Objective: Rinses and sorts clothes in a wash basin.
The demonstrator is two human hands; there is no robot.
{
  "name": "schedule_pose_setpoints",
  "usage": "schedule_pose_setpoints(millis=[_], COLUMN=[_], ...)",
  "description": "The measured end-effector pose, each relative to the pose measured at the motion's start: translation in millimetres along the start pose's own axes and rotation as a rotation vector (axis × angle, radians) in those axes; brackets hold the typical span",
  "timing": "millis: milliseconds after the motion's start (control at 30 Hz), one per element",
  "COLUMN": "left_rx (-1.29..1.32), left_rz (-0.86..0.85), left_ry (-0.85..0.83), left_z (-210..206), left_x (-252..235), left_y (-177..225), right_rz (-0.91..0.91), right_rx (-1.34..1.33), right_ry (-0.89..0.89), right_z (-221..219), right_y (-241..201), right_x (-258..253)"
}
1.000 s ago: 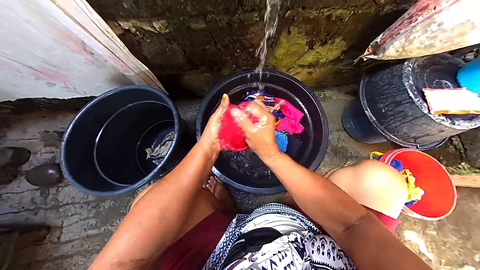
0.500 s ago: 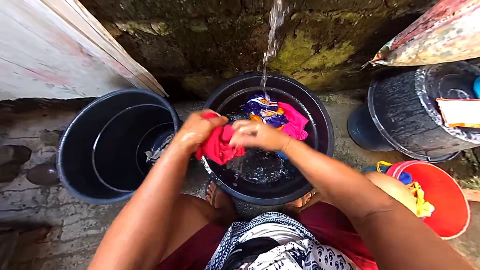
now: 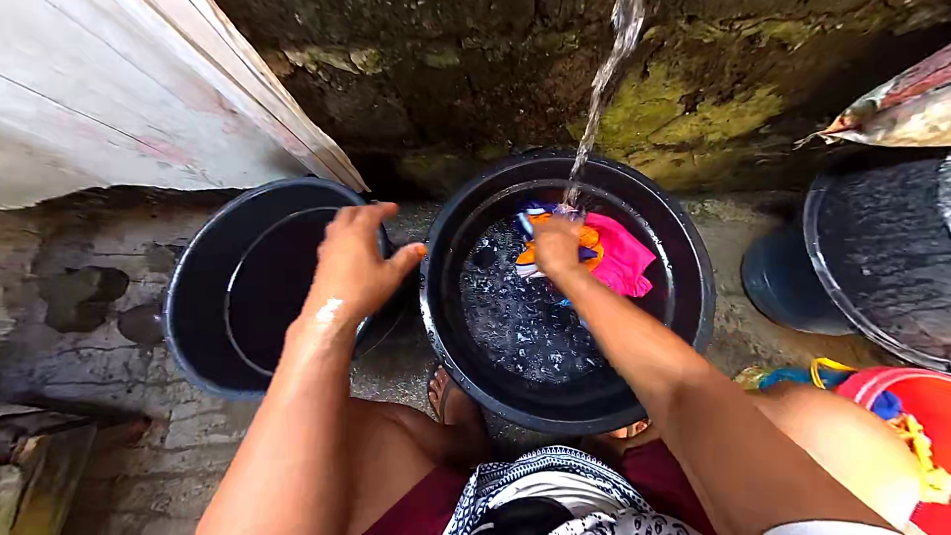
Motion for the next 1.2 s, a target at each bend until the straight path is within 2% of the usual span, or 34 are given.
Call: schedule_pose_setpoints(millis=[100,233,333,400,467,600,700,767,833,933,1000,1100,1167,1200], left_rx=[-0.068,-0.161,-0.317,-0.473,-0.542,-0.368,-0.255,-0.222,-0.081,0.505,0.772,0.806,0.784,0.730], left_rz=[-0.225,-0.431,-0.378,-0.274,-0.195,-0.213,-0.222,-0.224,-0.226,-0.154,-0.114,-0.159,-0.300,-0.367], left_ry=[-0.236,-0.563,-0.889,-1.061,-1.138,-1.221,-1.306,-1.275,-1.162,-0.919,-0.855,-0.774,-0.699,-0.609], left_z=[-53,-136,-195,-224,-250,-308,-347,-357,-353,-319,-279,-218,-172,-145], left_x=[-7,2,22,34,43,80,113,115,107,91,83,65,61,60], left_y=[33,53,48,34,19,16,26,30,33,43,60,88,107,114], right_rz=[0.209,0.336,0.444,0.436,0.364,0.129,0.108,0.168,0.184,0.242,0.307,0.308,0.370,0.418], right_rx=[-0.089,-0.230,-0.183,-0.087,0.008,0.039,-0.027,-0.132,-0.312,-0.586,-0.625,-0.730,-0.825,-0.872], right_ry=[-0.217,-0.590,-0.563,-0.637,-0.779,-1.039,-1.155,-1.157,-1.072,-0.742,-0.476,-0.059,0.194,0.298], right_z=[-37,-93,-107,-129,-148,-159,-158,-139,-93,5,64,150,204,228], right_y=[-63,-94,-86,-59,-31,7,24,20,4,-30,-44,-60,-69,-73], right_x=[40,99,120,125,134,162,169,161,148,124,117,126,142,151])
Point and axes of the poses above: each hand's wrist, its own x-axis away from the middle knuckle, its own z-axis out of the back of the hand, y = z × x, the point moved 7 cm from there along -x, towards the middle knuckle, and after that the axes turned 5 degrees about z, right-handed, at the moved point
